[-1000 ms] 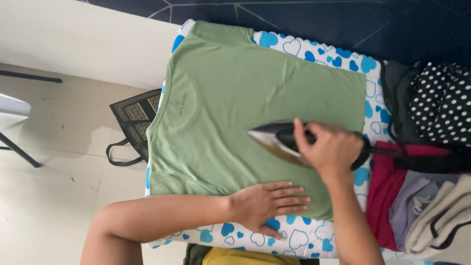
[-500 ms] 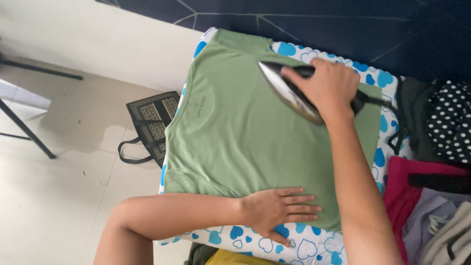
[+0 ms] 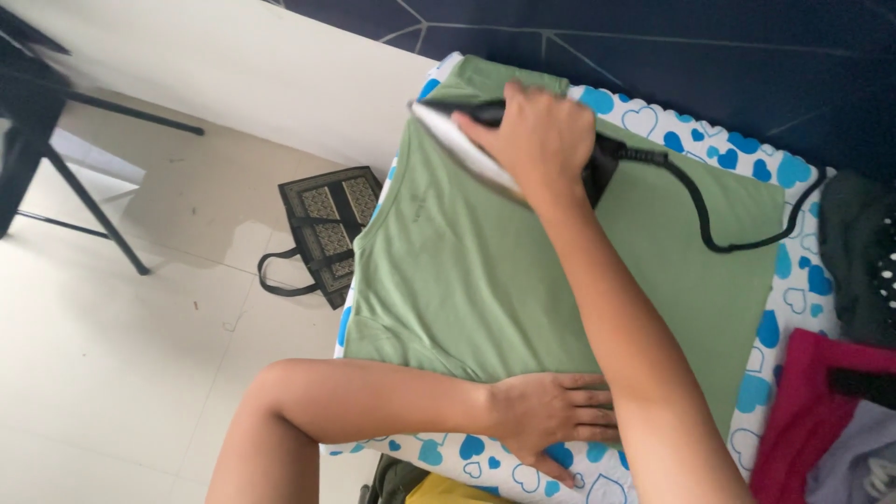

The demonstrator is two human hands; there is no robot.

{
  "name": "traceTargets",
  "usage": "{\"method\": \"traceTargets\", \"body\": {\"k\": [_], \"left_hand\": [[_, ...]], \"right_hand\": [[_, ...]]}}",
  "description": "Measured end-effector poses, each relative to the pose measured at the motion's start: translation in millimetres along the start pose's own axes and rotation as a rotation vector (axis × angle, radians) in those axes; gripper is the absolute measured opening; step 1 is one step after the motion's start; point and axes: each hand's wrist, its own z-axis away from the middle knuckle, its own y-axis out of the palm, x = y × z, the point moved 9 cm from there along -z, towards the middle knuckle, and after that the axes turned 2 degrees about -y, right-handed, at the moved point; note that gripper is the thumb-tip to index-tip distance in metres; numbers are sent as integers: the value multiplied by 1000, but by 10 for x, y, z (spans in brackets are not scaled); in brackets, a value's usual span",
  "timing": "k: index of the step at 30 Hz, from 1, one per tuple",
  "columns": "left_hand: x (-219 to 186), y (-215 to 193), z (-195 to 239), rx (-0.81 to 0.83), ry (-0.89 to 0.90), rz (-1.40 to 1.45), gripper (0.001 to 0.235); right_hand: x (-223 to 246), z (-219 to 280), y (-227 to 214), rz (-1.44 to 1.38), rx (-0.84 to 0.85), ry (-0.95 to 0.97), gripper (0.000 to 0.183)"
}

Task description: The person irons a green t-shirt on a heart-patterned ironing board. They smooth the shirt, iron the front and back, and fold it at the end.

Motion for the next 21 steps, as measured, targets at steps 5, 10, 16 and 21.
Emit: {"method": "traceTargets", "body": {"k": [5,10,16,21], "left_hand": [[-5,-36,38,-142,14,151,89],[-12,-60,7,-24,15,-7,92],[-8,-2,3,44,29,-67,93],[4,10,5,-42,25,100,94]], "right_hand": [[2,-164,219,-35,117,75,77],[-67,494,-323,58,108,62,79],[-45,356,-257,123,21,77,77],[-148,-22,191,16,168,156,80]]}}
